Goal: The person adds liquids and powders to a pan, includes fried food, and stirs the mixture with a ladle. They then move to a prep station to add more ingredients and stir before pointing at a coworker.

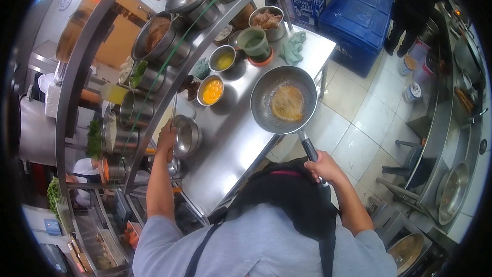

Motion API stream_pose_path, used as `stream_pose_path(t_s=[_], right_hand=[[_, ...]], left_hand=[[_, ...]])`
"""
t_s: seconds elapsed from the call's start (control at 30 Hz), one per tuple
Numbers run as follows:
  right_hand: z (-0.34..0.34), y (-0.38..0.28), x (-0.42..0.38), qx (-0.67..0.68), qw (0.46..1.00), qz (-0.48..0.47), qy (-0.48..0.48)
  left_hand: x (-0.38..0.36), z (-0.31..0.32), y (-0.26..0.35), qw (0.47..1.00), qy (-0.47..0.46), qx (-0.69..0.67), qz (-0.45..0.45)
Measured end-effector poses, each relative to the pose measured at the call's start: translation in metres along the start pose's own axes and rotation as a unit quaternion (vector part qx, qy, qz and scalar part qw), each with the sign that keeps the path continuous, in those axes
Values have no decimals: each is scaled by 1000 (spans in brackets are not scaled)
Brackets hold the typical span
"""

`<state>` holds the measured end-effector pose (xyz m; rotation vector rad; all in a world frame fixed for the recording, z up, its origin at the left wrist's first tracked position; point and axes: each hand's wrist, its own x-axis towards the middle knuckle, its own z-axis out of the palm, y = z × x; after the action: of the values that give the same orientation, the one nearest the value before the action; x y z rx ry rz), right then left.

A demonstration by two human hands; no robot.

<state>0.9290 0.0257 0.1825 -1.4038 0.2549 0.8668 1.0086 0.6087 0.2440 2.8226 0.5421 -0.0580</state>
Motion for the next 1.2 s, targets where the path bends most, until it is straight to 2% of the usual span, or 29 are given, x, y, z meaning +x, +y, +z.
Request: stream_pose_path(t_s=[0.1, 0.23, 0.3, 0.4, 0.53, 0.6, 0.8, 0.87, 0.97, 1.03, 1.17, 1.2], right_hand=[[-2, 0, 0, -8, 1000, 3, 0], [-1, -6, -1, -7, 1000, 5, 2], [-1, -8, 0, -8, 1000, 8, -9], [1, -10, 5, -10, 1000, 7, -8], [0, -13, 12, -23, 1000, 9, -19], [3, -16, 11, -21, 999, 7, -26], [5, -15, 19, -37, 999, -6, -39], [4, -19, 20, -42, 998, -1, -46], [7, -17, 24, -32, 998, -4, -49], [10, -25, 24, -42, 998, -6, -51], [12, -23, 30, -55, 997, -3, -58], [14, -22, 32, -39, 997, -7, -66]], left_hand=[[-4, 11, -13, 999, 29, -20, 14], [-21, -3, 7, 1000, -2, -1, 0], [-19, 10, -8, 998, 40, -51, 6], [-18, 7, -11, 995, -2, -94, -33], [-18, 20, -15, 992, 14, -120, -43], [-25, 21, -13, 995, 39, -91, 9], [-30, 20, -8, 996, 64, -58, 22], [-29, 20, -10, 993, 31, -110, 5], [-34, 24, -11, 990, 90, -96, 45], [-35, 13, -5, 985, -20, -155, -76], [-63, 6, 17, 975, -9, -184, -128], [-69, 5, 8, 957, -25, -261, -121]])
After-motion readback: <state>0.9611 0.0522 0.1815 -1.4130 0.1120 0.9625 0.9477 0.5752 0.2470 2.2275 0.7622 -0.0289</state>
